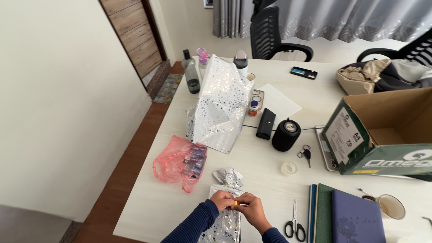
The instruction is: The person wraps a small rectangular item in star-patterned paper, folds the edges, and secures the package with orange tape. They use scissors to cut the tape and finish by tying a decorative silver ribbon around the wrapped gift.
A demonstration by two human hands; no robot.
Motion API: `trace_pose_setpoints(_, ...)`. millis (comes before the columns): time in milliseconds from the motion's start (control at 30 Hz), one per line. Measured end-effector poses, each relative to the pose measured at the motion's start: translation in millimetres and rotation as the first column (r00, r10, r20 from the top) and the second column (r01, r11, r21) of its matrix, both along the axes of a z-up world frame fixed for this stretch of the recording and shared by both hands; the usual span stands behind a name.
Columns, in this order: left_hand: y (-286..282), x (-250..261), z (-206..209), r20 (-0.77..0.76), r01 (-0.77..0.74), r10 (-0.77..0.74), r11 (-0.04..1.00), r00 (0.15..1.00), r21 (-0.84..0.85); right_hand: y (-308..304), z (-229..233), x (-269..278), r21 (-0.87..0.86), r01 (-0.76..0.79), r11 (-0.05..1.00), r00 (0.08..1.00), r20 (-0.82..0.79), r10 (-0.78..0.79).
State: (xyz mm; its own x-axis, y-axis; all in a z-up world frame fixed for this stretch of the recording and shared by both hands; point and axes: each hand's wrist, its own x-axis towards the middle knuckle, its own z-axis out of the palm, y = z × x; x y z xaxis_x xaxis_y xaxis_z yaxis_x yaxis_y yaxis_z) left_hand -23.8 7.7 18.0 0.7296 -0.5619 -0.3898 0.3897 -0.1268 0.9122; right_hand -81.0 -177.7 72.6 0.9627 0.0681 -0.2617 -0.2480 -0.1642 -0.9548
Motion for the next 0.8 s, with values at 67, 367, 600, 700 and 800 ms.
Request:
trace_pose_setpoints(67, 4, -2, 0, -0.007, -0.014, 0.014, 0.999, 1.000, -0.048, 2, -2, 0, 0.006, -0.014, 1.000, 1.000, 0.009, 0.014)
trace_pose_setpoints(367, 10, -7, 1, 0.018, -0.086, 0.087, 0.995, 0.996, -0.046, 4, -7, -1, 0.192, -0.039, 0.981, 0.999, -0.005, 0.040)
trace_pose_setpoints(600, 12, -14, -1, -0.012, -0.073, 0.072, 0.993, 0.997, -0.088, 3, -2, -4, 0.024, -0.080, 0.997, 0.996, 0.042, 0.079)
trace_pose_setpoints(700, 14, -17, -4, -0.070, -0.102, 0.098, 0.993, 0.993, -0.055, 8, 4, -7, 0.013, -0.093, 0.996, 0.995, 0.029, 0.093)
trace_pose_setpoints(800, 14, -20, -7, -0.066, -0.143, 0.138, 0.987, 0.988, -0.076, 11, 10, -10, 0.050, -0.093, 0.994, 0.996, -0.012, 0.094)
